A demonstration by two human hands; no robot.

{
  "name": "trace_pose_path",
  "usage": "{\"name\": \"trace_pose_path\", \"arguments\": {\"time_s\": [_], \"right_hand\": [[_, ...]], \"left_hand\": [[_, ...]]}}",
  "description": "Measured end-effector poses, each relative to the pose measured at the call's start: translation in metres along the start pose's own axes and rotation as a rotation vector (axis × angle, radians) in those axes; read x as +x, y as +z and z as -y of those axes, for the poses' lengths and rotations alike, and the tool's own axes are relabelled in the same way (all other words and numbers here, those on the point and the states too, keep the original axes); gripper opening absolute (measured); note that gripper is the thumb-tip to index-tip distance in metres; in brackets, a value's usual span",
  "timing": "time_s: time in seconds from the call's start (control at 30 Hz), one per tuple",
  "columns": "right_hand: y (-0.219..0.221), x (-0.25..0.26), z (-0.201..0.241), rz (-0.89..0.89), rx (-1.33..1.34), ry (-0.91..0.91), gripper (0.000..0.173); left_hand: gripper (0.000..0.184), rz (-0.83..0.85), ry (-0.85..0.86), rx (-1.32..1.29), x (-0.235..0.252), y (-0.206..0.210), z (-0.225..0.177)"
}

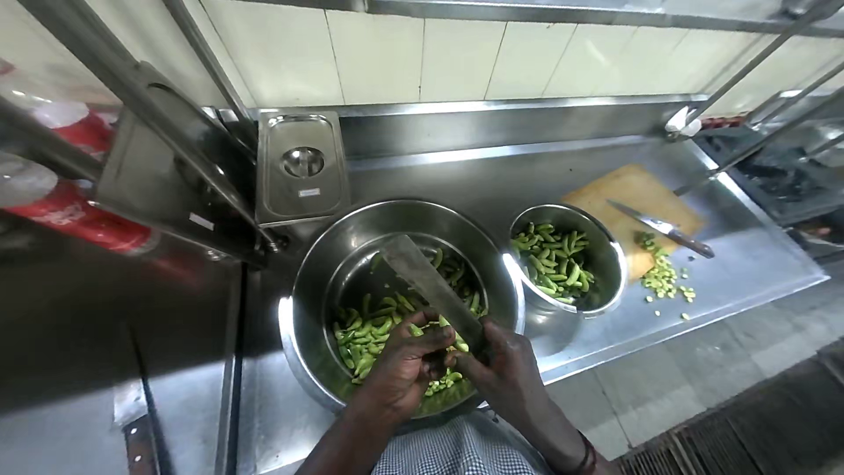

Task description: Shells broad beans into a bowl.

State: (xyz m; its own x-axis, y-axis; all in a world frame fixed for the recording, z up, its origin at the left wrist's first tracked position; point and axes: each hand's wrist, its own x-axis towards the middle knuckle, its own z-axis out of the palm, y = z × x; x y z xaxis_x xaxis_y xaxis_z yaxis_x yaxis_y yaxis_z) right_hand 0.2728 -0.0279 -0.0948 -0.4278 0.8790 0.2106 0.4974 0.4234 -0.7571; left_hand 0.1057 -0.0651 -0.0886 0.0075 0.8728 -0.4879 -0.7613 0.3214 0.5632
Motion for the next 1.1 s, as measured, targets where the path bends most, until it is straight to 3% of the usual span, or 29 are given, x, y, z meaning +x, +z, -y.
{"name": "trace_pose_path", "arguments": {"time_s": [0.13,0.23,0.37,0.5,0.7,0.83,0.93,1.0,1.1], "right_hand": [[0.003,-0.003,-0.003,0.029,-0.016,-0.009,0.045],[0.004,-0.006,-0.005,0.055,0.008,-0.045,0.049],[-0.003,-0.009,-0.010,0.018,0.019,-0.106,0.060],[-0.013,-0.010,-0.017,-0.057,0.043,-0.034,0.044],[-0.028,-0.012,-0.024,-0.179,0.194,0.095,0.042],[-0.036,-0.015,-0.031,-0.203,0.255,0.153,0.043],[-0.039,-0.018,-0.035,-0.210,0.280,0.151,0.040],[-0.039,-0.020,-0.038,-0.216,0.290,0.157,0.039],[-0.041,-0.023,-0.041,-0.221,0.294,0.172,0.036]], "left_hand": [[0.021,-0.024,0.024,-0.043,-0.001,0.000,0.002],[0.016,-0.148,0.068,-0.047,0.007,-0.004,0.001],[0.031,-0.215,0.117,-0.165,0.013,-0.007,-0.011],[0.008,-0.195,0.126,-0.098,0.020,-0.003,-0.022],[0.019,-0.207,0.184,0.464,0.071,0.010,-0.027],[0.024,-0.166,0.174,1.279,0.129,0.001,-0.012],[0.037,-0.076,0.049,1.802,0.157,-0.005,0.003],[0.040,-0.056,-0.028,1.927,0.168,-0.012,0.016],[0.048,-0.045,-0.091,1.884,0.181,-0.023,0.023]]}}
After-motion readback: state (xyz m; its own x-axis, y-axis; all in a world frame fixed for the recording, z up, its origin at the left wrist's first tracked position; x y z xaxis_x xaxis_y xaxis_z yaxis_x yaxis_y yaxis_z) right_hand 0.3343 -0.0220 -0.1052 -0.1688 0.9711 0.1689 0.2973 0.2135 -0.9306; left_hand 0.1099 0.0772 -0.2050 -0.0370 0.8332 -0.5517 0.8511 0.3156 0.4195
